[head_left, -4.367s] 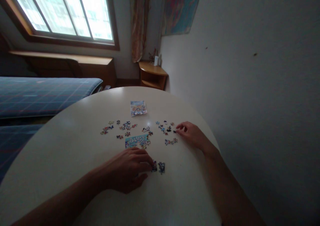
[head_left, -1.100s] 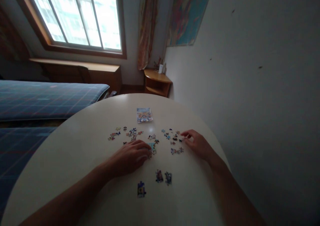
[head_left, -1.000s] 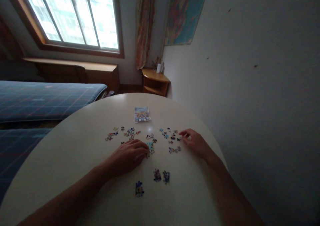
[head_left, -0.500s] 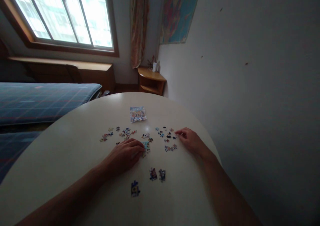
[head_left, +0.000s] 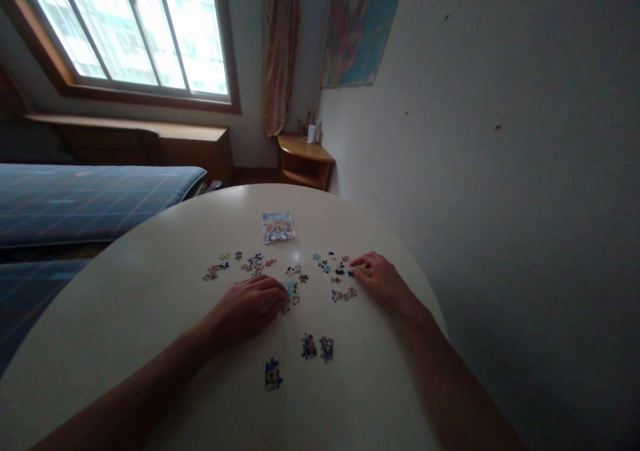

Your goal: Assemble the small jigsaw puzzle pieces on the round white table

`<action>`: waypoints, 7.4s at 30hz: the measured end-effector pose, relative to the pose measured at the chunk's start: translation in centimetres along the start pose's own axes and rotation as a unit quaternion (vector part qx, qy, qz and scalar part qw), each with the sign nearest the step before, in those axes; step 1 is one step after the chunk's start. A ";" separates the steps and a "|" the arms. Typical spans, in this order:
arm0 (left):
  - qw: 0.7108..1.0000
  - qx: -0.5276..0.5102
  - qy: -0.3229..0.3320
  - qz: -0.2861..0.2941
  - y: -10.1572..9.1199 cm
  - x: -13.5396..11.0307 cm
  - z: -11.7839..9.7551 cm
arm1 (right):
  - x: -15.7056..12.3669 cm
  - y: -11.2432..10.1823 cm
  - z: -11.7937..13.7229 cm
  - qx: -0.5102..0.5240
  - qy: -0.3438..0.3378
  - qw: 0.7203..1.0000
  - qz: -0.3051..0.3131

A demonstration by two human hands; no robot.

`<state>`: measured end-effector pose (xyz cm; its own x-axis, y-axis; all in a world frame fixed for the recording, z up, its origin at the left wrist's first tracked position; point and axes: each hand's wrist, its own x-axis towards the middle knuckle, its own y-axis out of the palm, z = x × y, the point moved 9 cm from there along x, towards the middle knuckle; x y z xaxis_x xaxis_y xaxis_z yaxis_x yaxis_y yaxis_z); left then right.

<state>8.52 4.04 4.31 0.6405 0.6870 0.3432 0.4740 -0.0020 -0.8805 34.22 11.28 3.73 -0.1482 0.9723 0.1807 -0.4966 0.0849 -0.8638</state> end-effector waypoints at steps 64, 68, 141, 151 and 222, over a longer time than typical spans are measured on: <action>0.982 -0.064 0.123 0.128 -0.2 -1.0 -7.8 | -3.6 5.0 12.2 0.195 -0.167 0.928 0.271; 0.984 -0.021 0.079 0.156 0.3 -1.3 -8.2 | -4.3 5.8 12.1 0.164 -0.176 0.931 0.275; 0.977 0.007 -0.044 0.210 0.3 -2.5 -8.0 | -2.0 4.3 10.9 0.045 -0.243 0.965 0.088; 0.984 -0.012 -0.008 0.177 -0.8 -2.2 -6.7 | -3.4 4.4 12.5 0.076 -0.269 0.950 0.138; 0.989 0.001 -0.039 0.142 -1.6 -2.0 -2.9 | -2.9 3.2 9.6 -0.015 -0.198 0.965 0.172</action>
<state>8.27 0.61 5.95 0.6991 0.7129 0.0550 0.2793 -0.2015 -0.9388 24.85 6.65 4.90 -0.6180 0.7851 0.0416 -0.3364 -0.2163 -0.9165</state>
